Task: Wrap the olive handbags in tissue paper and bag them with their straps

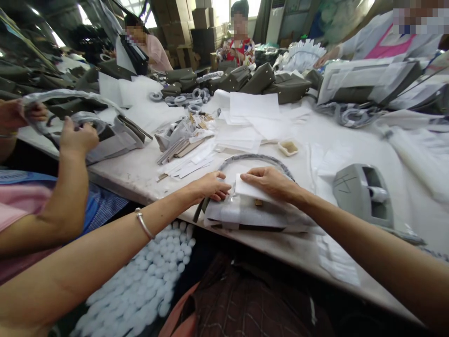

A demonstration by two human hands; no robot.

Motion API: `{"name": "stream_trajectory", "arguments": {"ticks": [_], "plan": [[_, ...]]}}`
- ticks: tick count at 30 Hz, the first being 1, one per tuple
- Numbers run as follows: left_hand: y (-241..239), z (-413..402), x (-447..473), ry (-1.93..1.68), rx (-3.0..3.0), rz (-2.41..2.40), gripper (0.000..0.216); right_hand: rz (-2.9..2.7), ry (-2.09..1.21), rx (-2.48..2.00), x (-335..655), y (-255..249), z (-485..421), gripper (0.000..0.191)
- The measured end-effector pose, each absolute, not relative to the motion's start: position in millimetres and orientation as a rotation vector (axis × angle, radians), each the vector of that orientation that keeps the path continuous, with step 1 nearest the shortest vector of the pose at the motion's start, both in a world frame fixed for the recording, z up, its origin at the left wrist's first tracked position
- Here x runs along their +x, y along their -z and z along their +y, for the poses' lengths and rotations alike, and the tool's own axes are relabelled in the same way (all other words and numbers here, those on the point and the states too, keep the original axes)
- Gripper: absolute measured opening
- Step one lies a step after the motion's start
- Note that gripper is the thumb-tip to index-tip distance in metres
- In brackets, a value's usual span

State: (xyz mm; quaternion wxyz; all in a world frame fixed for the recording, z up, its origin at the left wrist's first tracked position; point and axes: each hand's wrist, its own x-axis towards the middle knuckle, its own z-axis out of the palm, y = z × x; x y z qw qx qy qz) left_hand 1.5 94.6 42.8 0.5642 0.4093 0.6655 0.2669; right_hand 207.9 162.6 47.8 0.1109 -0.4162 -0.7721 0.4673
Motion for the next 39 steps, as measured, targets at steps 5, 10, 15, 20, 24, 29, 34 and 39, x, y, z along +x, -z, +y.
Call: {"name": "stream_trajectory", "arguments": {"ticks": [5, 10, 15, 20, 24, 29, 34, 39], "plan": [[-45, 100, 6, -0.614, 0.96, 1.556, 0.083, -2.284, -1.341, -1.344, 206, -41, 178, 0.056], [-36, 104, 13, -0.596, 0.737, 1.442, 0.093, -2.292, -1.344, -1.38, 210, -14, 175, 0.057], [-21, 93, 18, -0.85, 0.581, 1.314, 0.089, -2.281, -1.368, -1.382, 211, -7, 173, 0.051], [-11, 81, 15, -1.134, 0.393, 1.112, 0.078, -2.512, -1.125, -1.444, 207, -12, 173, 0.035], [-7, 79, 14, -1.172, 0.359, 1.056, 0.073, -2.696, -0.998, -1.392, 199, -22, 172, 0.033], [-1, 78, 16, -1.213, 0.376, 1.03, 0.071, -2.872, -1.014, -1.29, 179, -37, 173, 0.035], [6, 72, 13, -1.195, 0.667, 1.189, 0.07, -2.919, -0.922, -1.222, 172, -26, 171, 0.03], [15, 68, -1, -1.035, 1.235, 1.417, 0.065, -2.796, -0.96, -1.261, 181, -19, 165, 0.021]]}}
